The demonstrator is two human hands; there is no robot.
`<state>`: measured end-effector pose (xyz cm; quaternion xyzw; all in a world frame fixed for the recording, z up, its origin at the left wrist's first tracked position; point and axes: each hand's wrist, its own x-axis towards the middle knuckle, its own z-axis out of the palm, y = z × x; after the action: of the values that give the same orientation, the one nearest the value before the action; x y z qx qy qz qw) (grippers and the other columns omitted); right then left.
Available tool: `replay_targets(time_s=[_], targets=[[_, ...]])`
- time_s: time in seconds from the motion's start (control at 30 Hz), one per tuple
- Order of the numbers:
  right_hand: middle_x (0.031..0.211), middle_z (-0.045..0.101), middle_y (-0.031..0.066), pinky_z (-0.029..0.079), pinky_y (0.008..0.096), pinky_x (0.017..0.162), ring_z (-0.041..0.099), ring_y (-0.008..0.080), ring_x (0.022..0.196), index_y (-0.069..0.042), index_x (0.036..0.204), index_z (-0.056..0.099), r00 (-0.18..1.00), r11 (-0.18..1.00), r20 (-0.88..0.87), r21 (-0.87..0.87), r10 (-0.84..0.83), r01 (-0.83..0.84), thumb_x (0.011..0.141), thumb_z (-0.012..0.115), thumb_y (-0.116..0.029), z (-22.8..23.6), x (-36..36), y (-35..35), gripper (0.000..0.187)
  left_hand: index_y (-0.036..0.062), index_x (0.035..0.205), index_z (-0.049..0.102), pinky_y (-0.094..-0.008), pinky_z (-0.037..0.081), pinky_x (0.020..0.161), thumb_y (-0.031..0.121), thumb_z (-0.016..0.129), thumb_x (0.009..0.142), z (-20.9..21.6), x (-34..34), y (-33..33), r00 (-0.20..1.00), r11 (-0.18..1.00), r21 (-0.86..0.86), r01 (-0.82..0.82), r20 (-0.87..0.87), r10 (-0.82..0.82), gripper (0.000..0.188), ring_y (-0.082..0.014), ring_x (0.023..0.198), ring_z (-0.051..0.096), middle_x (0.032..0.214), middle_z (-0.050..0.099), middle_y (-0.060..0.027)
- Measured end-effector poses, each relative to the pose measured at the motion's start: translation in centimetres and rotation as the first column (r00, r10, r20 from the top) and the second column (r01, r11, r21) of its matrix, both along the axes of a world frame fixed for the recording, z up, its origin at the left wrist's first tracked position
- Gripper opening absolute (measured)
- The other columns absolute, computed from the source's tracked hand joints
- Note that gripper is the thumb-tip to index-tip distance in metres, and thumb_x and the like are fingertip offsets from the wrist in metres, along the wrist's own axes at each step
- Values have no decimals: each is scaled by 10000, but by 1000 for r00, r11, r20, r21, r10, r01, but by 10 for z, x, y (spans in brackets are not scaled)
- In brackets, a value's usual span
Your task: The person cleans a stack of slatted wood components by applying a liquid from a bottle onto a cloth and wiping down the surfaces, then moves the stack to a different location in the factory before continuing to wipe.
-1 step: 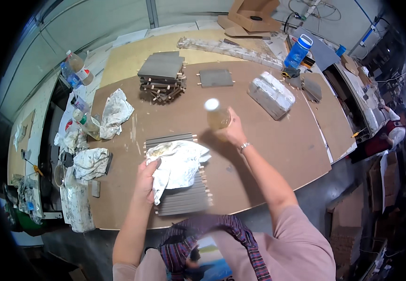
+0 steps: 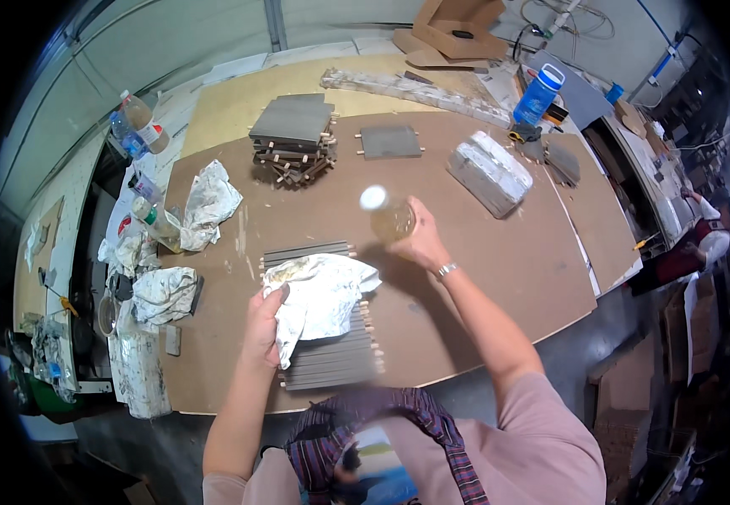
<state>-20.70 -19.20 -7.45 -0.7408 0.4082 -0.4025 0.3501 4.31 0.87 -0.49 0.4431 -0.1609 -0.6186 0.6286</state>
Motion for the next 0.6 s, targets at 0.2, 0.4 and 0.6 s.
replay_targets(time_s=[0.2,0.4,0.6], targets=[[983,591,84,467,407,831,563,313,926,-113,1109,598,794,870,-604,-352,72,-347,613,707,-109,104,6,66,508,-41,1225,519,-358,555,848,136,486,975,-5,-5,-8,996,1000,-6,-30,-83,30,309,-229,979,656,1119,641,-145],[901,587,63,453,386,799,547,293,834,-96,993,599,730,813,-681,-458,-60,-361,552,666,-53,103,15,65,448,-41,1232,511,-359,556,852,145,496,979,-12,-8,-8,995,999,-3,-37,-88,36,314,-232,991,656,1133,636,-147],[842,579,62,452,388,789,549,290,814,-83,888,597,788,832,-615,-452,-28,-323,545,650,-42,108,25,64,349,-46,1240,506,-365,556,863,145,499,979,-12,-3,-4,992,1000,-5,-21,-121,20,324,-239,1001,655,1145,633,-152]])
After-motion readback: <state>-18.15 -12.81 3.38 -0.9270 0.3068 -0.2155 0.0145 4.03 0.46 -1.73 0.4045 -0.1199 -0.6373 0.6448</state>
